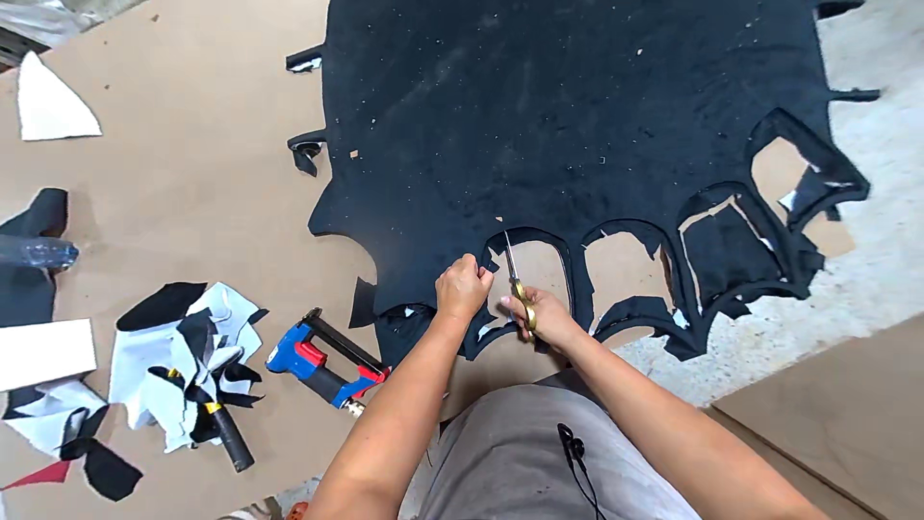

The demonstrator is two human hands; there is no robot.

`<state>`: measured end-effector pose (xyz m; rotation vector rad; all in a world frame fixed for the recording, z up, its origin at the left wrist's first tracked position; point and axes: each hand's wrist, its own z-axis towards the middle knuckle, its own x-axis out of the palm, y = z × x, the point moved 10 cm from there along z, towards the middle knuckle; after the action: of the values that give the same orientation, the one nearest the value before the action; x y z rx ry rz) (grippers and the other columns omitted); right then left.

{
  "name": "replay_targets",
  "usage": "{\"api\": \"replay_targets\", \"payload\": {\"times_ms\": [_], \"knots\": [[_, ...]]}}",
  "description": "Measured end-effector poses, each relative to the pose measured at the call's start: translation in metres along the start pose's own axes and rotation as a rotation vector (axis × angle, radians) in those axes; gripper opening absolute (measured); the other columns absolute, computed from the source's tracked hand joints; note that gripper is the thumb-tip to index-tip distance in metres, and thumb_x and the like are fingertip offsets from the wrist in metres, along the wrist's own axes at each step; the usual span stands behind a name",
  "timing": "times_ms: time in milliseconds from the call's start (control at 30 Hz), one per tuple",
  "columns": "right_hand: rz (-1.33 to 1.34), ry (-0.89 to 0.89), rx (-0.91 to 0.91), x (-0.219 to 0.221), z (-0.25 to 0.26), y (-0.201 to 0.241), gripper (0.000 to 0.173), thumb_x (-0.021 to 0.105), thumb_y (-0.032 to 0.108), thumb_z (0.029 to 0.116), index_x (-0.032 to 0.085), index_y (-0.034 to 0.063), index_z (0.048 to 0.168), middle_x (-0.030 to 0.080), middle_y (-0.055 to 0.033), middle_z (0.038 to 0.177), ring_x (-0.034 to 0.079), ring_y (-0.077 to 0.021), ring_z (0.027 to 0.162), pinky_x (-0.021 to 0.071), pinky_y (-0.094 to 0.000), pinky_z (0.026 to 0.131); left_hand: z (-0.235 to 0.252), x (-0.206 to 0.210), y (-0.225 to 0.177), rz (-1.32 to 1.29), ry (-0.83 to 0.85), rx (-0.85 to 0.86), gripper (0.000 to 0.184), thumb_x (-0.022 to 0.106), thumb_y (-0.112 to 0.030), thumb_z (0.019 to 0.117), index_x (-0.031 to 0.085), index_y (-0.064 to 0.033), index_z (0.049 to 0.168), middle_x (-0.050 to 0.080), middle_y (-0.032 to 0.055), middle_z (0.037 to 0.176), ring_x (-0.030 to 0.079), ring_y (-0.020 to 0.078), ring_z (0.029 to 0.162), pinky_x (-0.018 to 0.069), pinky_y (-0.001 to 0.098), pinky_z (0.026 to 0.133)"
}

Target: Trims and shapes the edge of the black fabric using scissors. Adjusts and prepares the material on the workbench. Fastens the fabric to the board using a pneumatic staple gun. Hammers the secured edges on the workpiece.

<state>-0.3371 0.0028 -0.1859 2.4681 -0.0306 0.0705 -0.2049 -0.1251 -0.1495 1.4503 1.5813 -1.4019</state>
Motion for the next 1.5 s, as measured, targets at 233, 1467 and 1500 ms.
{"api": "replay_targets", "payload": {"times_ms": [233,1467,1500], "knots": [[0.167,-0.08,0.012,-0.016,-0.043,-0.044,0.047,0.066,0.049,0.0983,0.061,0.006,0.117,0.064,-0.0075,0.073,0.063,-0.0173,0.057,0.0568,-0.0318,0.055,-0.002,-0.001,0.002,0.013,-0.013,0.036,0.028,0.061,-0.033,0.0962,0.064,-0.006,0.087,0.07,0.0122,0.085,0.071,0.0319,0.082,0.0562,0.0547,0.068],[0.583,-0.204,-0.08,-0.001,-0.029,-0.018,0.05,0.065,0.055,0.097,0.061,0.007,0.113,0.061,-0.0047,0.068,0.058,-0.0132,0.051,0.0482,-0.0257,0.045,-0.006,-0.003,-0.005,0.097,-0.056,0.095,0.028,0.06,-0.031,0.0974,0.062,-0.0058,0.085,0.068,0.0151,0.079,0.069,0.0357,0.076,0.0543,0.0582,0.064],[0.598,-0.221,-0.076,0.001,-0.029,-0.018,0.05,0.065,0.054,0.0966,0.06,0.0072,0.114,0.061,-0.0047,0.069,0.059,-0.0132,0.052,0.0487,-0.0258,0.046,-0.007,-0.003,-0.004,0.094,-0.059,0.097,0.028,0.06,-0.031,0.0974,0.063,-0.0057,0.085,0.068,0.0149,0.078,0.07,0.0354,0.075,0.0544,0.0583,0.064]]}}
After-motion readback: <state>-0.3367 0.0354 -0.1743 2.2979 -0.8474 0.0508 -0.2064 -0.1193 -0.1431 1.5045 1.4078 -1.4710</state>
